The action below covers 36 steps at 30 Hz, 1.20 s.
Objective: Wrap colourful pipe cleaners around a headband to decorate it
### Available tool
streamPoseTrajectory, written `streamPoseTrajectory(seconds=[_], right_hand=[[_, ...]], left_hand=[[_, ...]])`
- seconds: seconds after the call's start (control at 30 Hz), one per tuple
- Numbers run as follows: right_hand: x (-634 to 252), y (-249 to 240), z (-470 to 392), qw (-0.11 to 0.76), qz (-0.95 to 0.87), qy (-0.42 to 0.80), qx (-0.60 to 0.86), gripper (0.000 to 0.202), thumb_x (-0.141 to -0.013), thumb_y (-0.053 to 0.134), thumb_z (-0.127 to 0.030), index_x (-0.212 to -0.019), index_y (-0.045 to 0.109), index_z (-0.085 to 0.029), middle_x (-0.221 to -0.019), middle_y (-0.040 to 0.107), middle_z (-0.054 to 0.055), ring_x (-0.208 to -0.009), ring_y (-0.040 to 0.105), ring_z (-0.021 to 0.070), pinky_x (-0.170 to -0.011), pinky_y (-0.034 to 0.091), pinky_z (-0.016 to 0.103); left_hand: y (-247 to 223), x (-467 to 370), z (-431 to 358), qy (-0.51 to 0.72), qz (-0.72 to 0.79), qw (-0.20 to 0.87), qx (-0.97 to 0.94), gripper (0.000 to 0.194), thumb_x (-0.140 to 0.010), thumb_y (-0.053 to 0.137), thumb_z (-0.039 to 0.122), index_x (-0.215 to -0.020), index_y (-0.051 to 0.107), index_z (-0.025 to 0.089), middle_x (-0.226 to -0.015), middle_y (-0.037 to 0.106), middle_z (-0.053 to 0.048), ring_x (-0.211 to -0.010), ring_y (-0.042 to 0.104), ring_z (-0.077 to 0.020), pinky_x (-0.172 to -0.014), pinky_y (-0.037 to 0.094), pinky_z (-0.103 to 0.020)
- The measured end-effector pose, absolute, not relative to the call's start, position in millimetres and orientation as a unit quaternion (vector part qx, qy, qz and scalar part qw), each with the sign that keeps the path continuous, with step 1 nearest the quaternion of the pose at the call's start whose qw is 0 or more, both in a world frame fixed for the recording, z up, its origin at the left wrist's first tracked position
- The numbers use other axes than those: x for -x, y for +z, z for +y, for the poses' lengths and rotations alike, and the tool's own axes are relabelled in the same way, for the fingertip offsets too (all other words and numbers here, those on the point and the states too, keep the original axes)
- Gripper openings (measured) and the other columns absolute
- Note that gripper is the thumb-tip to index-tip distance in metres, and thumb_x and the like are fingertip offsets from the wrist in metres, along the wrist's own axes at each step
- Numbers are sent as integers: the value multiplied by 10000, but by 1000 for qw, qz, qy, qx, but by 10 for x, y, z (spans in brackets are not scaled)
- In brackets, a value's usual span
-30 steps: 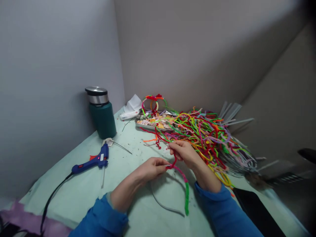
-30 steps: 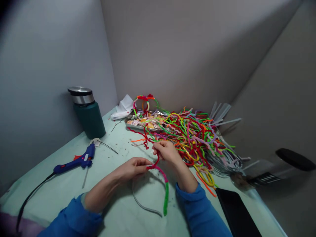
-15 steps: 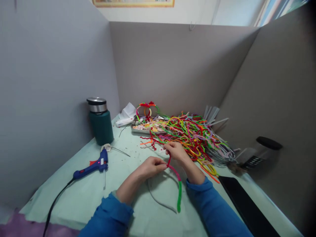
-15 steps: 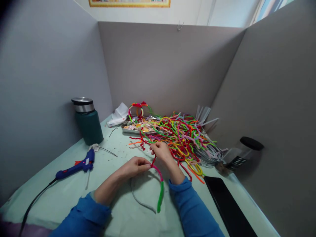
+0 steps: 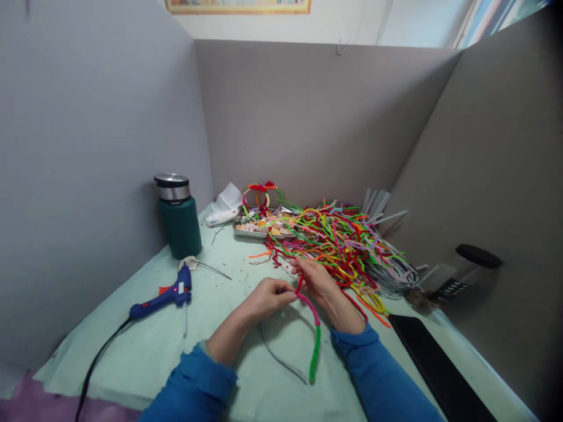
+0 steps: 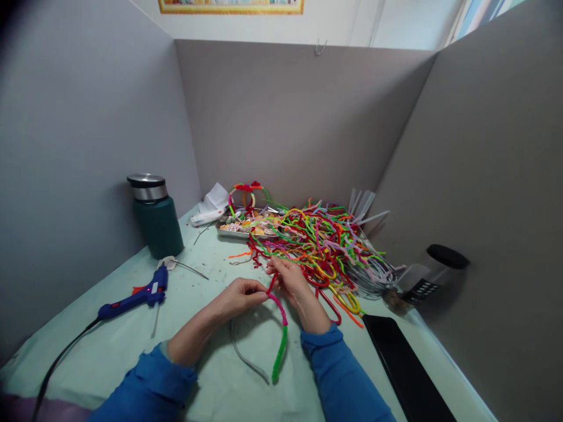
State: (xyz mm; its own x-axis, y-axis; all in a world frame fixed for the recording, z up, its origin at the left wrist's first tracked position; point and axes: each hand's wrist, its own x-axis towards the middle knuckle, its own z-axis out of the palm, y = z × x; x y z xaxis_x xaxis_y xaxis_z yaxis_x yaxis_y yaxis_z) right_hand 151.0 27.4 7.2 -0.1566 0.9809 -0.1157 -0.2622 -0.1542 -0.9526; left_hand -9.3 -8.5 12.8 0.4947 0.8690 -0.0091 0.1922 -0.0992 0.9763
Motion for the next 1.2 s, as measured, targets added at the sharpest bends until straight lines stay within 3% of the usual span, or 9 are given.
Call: streamPoseTrajectory(seconds=[0.17,0.33,0.6,0.8,1.2], right_hand=[[-1584,56,78,455,-478,646,384,358,-704,669,-504,-785,609,-161,-708,591,5,-522,508,87,-458,367,195],[-1599,17,-32,462,-539,588,387,243,-735,678,-392,-739,610,-159,-626,513,-32,-520,433,75,-479,329,190],[-1558,8,-43,463,-592,546,371,172,-732,678,-323,-735,612,-164,-649,532,-29,-560,437,87,-526,332,211],[-1556,27,-70,457,-581,560,374,226,-769,642,-356,-673,560,-169,-563,453,-53,-492,388,77,-485,294,217],[-1533,-4,-71,474,-564,563,374,242,-775,616,-363,-656,531,-171,-551,430,-52,-490,374,83,-468,282,221]], left_hand=[[122,96,-58,340,430,536,-642,291,-723,602,365,-744,664,82,-582,502,-8,-513,352,-74,-502,242,-225],[127,98,-74,339,432,507,-665,301,-734,586,383,-707,657,92,-582,507,-5,-531,371,-81,-514,263,-219],[71,108,-65,328,426,482,-691,299,-735,560,374,-701,664,96,-571,515,7,-538,402,-88,-540,309,-213],[1,114,-33,343,392,471,-712,229,-722,565,295,-773,688,108,-647,593,-7,-591,464,-104,-573,350,-208],[124,105,-130,346,390,319,-792,184,-776,545,225,-773,716,155,-688,644,-4,-641,533,-107,-604,381,-189]])
